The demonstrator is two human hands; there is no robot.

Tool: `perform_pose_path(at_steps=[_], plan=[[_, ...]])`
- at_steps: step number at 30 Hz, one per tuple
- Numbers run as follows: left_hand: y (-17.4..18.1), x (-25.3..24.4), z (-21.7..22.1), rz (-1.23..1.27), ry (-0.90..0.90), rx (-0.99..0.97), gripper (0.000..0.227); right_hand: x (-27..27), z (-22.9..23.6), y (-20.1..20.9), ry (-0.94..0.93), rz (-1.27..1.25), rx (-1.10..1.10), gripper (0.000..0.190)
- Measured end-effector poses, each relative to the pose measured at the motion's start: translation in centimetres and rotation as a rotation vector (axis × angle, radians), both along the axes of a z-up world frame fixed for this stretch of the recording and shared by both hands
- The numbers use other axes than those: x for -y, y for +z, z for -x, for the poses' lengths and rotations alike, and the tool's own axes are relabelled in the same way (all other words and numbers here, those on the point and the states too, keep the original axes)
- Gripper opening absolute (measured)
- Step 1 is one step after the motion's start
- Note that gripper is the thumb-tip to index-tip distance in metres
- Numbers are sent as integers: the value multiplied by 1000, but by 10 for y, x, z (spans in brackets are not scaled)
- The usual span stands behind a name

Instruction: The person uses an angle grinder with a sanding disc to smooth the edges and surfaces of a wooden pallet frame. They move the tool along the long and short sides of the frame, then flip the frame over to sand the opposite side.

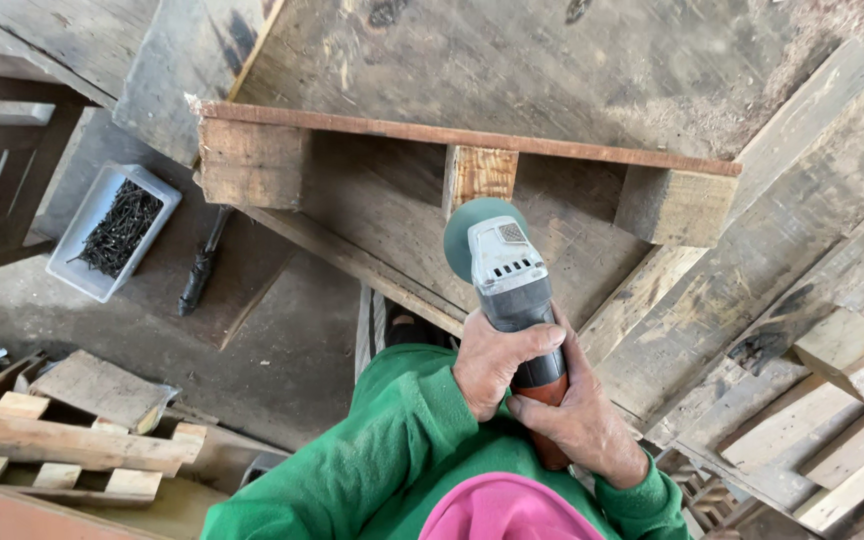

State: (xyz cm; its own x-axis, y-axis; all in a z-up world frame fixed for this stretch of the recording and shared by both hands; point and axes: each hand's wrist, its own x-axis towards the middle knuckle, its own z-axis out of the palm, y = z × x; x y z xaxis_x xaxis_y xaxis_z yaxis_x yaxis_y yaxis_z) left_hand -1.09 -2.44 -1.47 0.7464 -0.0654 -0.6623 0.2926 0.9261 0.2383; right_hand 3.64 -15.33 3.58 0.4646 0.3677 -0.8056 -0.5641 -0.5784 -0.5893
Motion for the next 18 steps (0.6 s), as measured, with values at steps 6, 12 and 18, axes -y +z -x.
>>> perform_pose_path(at_steps=[6, 12, 18], plan=[[-7, 8, 15, -22, 2, -74, 35, 10, 9, -7, 71, 32, -5, 115], [-12, 14, 22, 19, -17, -74, 36, 15, 13, -8, 64, 53, -34, 116], [-8, 14, 24, -1, -40, -70, 37, 15, 16, -3, 48, 56, -50, 116]])
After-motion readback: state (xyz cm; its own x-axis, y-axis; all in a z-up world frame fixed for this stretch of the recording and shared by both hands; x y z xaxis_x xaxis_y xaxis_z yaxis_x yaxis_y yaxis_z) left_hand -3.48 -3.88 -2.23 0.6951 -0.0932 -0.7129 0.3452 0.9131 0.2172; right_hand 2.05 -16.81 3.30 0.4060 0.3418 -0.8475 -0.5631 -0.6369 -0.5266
